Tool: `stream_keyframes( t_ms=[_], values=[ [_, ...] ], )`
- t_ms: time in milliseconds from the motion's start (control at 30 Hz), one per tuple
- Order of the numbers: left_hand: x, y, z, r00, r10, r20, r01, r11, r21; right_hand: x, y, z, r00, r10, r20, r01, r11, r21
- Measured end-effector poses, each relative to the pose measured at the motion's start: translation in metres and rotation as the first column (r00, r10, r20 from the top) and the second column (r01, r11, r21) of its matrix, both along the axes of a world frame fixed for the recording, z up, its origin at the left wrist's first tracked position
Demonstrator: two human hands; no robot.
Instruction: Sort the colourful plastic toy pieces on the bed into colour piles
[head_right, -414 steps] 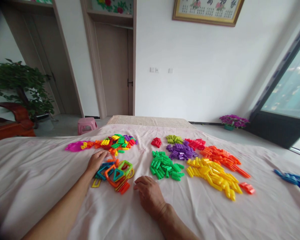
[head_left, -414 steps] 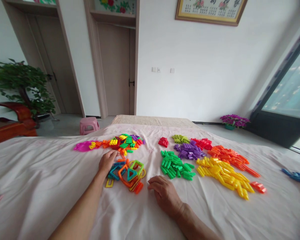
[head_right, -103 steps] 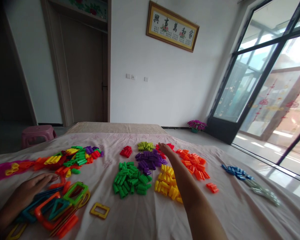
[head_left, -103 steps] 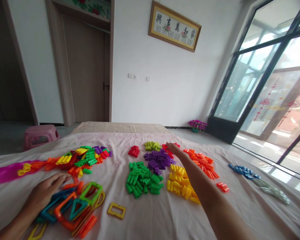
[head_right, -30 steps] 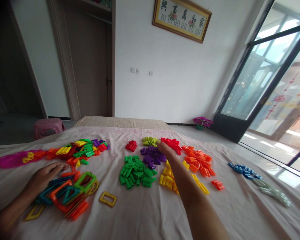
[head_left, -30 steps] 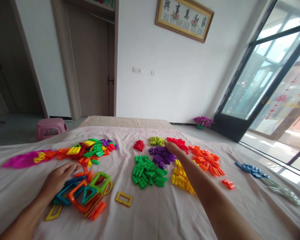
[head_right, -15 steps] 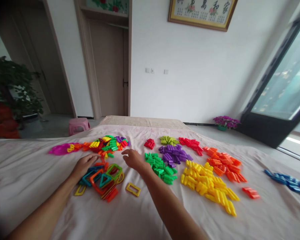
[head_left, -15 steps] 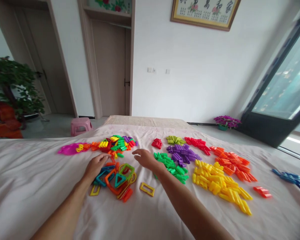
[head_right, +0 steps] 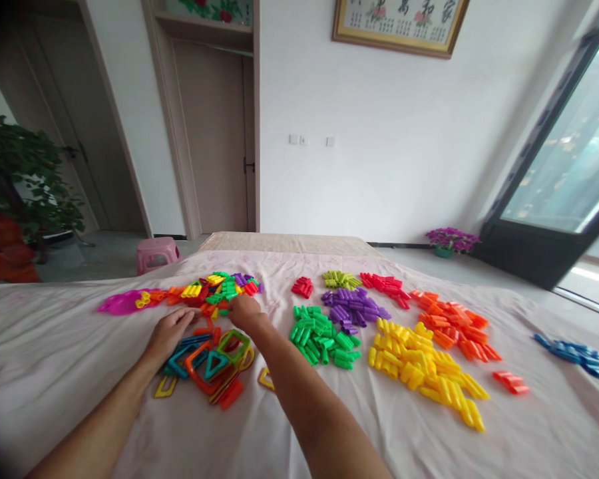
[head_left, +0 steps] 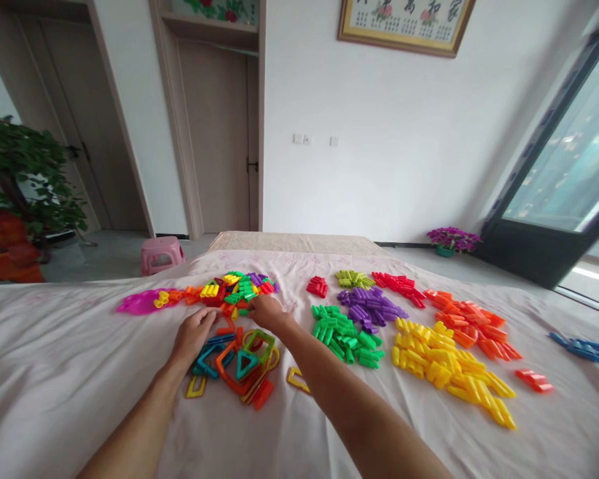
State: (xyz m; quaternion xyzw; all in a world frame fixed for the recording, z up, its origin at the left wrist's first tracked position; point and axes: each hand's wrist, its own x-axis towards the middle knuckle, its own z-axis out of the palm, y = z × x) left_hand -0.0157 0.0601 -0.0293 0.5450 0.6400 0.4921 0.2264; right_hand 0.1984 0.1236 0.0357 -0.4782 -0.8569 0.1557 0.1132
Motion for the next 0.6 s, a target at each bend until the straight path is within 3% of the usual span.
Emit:
stream_keyframes(
  t_ms=[100,233,400,600],
  values=[
    [0.0,0.002,-0.003,0.998,-0.028,0.049,0.029,1.0,-0.004,0.026,-0.011,0.013,1.0,0.013,-0.005,-0.013,1.0,-0.009],
    [0.001,0.004,-0.005,0.996,-0.028,0.089,0.028,1.0,-0.001,0.085,-0.025,0.035,0.996,-0.073,-0.053,0.076,0.996,0.045],
    [0.003,0.001,-0.002,0.994,-0.021,0.11,0.021,1.0,0.003,0.154,-0.04,0.068,0.987,-0.15,0.061,0.146,0.987,0.061],
    [0.003,-0.001,-0.002,0.994,-0.014,0.107,0.012,1.0,0.015,0.197,-0.053,0.097,0.949,-0.259,0.18,0.254,0.966,0.049]
  ],
)
